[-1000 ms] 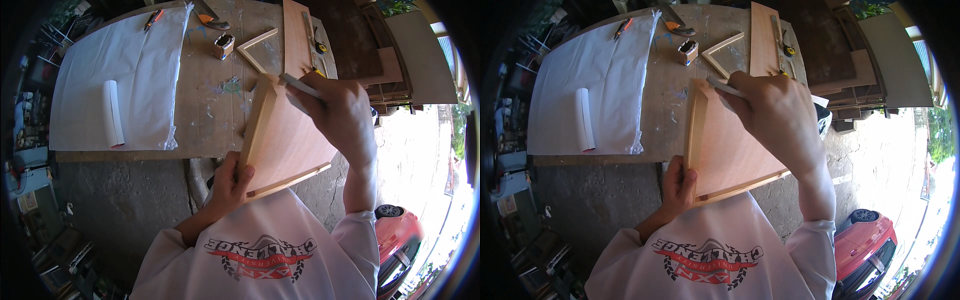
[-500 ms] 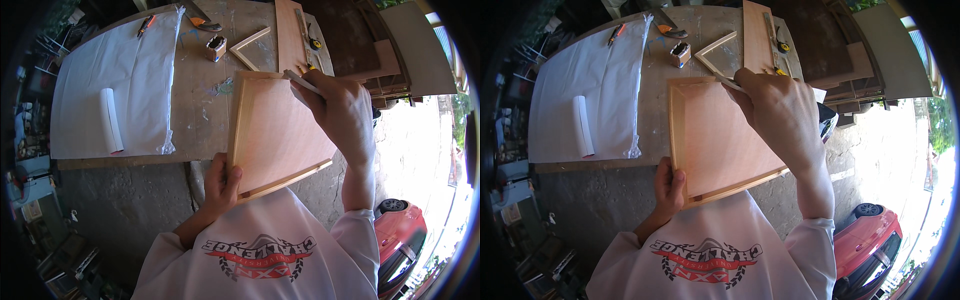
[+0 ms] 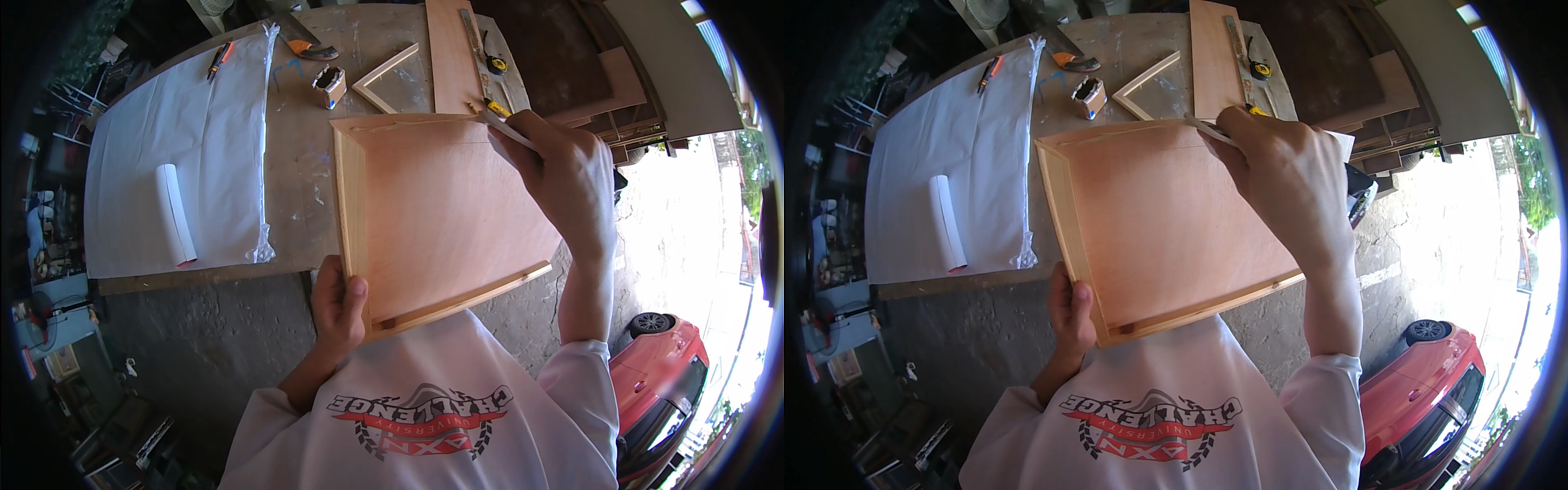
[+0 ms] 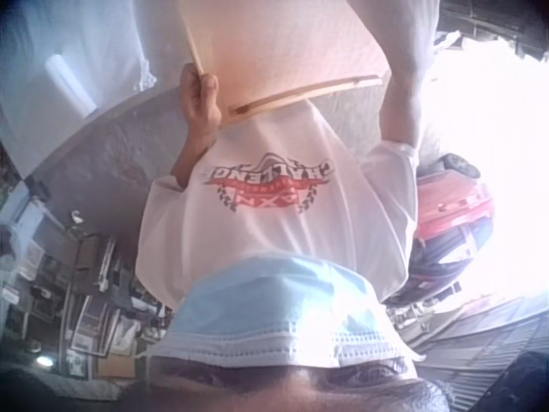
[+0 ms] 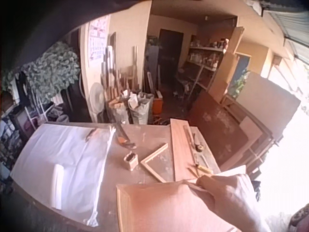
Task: The person assembles a wooden frame by hammering nails into a rectangular frame and attaching a cross brace. They cut the cross brace with a miter saw and then attach it to the frame, finishing by applying glue to the joints.
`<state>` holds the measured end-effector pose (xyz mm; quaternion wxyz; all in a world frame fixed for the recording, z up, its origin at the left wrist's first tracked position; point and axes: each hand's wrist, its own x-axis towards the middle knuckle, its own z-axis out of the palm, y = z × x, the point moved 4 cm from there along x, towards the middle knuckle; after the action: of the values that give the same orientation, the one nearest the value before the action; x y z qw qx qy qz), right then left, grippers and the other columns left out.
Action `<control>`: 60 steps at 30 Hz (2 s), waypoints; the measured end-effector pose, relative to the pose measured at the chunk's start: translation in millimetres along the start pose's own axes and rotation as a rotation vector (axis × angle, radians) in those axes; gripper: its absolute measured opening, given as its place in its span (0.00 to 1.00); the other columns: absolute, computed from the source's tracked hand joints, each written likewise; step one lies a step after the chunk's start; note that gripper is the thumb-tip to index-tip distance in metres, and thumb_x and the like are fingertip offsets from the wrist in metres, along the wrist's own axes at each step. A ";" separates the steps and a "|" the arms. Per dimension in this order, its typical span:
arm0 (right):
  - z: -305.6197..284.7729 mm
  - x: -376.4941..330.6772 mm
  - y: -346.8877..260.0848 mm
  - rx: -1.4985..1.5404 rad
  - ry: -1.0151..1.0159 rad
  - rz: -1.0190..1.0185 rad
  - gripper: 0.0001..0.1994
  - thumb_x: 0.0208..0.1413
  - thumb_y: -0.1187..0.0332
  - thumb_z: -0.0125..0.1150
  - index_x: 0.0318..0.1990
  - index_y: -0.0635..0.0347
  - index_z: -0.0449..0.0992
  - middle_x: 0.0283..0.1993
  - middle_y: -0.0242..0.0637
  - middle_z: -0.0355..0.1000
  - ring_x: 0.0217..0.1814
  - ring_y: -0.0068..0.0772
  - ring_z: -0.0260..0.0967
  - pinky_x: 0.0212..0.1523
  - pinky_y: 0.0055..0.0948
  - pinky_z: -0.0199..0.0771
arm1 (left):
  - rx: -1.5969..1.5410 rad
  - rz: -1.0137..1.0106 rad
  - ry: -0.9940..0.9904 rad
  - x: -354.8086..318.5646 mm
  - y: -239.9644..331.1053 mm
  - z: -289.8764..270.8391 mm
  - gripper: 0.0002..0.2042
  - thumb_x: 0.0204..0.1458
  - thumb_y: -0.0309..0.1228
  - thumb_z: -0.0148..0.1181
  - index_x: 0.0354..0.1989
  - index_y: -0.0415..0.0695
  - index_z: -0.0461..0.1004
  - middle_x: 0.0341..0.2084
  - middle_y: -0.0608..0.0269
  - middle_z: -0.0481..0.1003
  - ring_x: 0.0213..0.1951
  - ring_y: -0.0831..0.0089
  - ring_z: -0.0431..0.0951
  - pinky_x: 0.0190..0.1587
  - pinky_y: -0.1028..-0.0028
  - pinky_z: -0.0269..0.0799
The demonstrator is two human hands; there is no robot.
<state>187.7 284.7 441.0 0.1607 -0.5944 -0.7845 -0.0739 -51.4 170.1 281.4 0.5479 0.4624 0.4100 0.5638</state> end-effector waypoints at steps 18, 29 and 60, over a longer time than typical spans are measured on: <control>-29.8 -38.7 79.5 -0.112 0.086 -0.079 0.10 0.60 0.60 0.66 0.33 0.55 0.79 0.22 0.38 0.75 0.19 0.40 0.73 0.23 0.35 0.71 | 0.101 0.074 0.022 -7.2 1.1 51.4 0.16 0.67 0.42 0.53 0.44 0.38 0.66 0.35 0.66 0.68 0.37 0.82 0.64 0.43 0.78 0.62; -42.9 -60.9 133.1 -0.154 0.108 -0.070 0.08 0.60 0.62 0.66 0.35 0.55 0.80 0.21 0.38 0.75 0.18 0.38 0.72 0.23 0.32 0.72 | 0.130 0.048 0.047 -11.9 -4.7 72.9 0.26 0.65 0.45 0.52 0.57 0.31 0.65 0.47 0.54 0.73 0.49 0.73 0.71 0.54 0.72 0.66; -60.4 -92.3 214.7 -0.337 -0.017 0.207 0.09 0.61 0.60 0.63 0.36 0.54 0.79 0.28 0.39 0.79 0.27 0.39 0.78 0.32 0.36 0.78 | 0.099 0.034 0.024 -11.7 -14.9 56.5 0.29 0.67 0.43 0.46 0.68 0.32 0.57 0.60 0.48 0.67 0.60 0.64 0.69 0.61 0.64 0.66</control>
<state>425.3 242.9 450.0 0.0591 -0.6911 -0.6969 -0.1822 6.7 156.8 279.5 0.5098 0.4892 0.4361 0.5573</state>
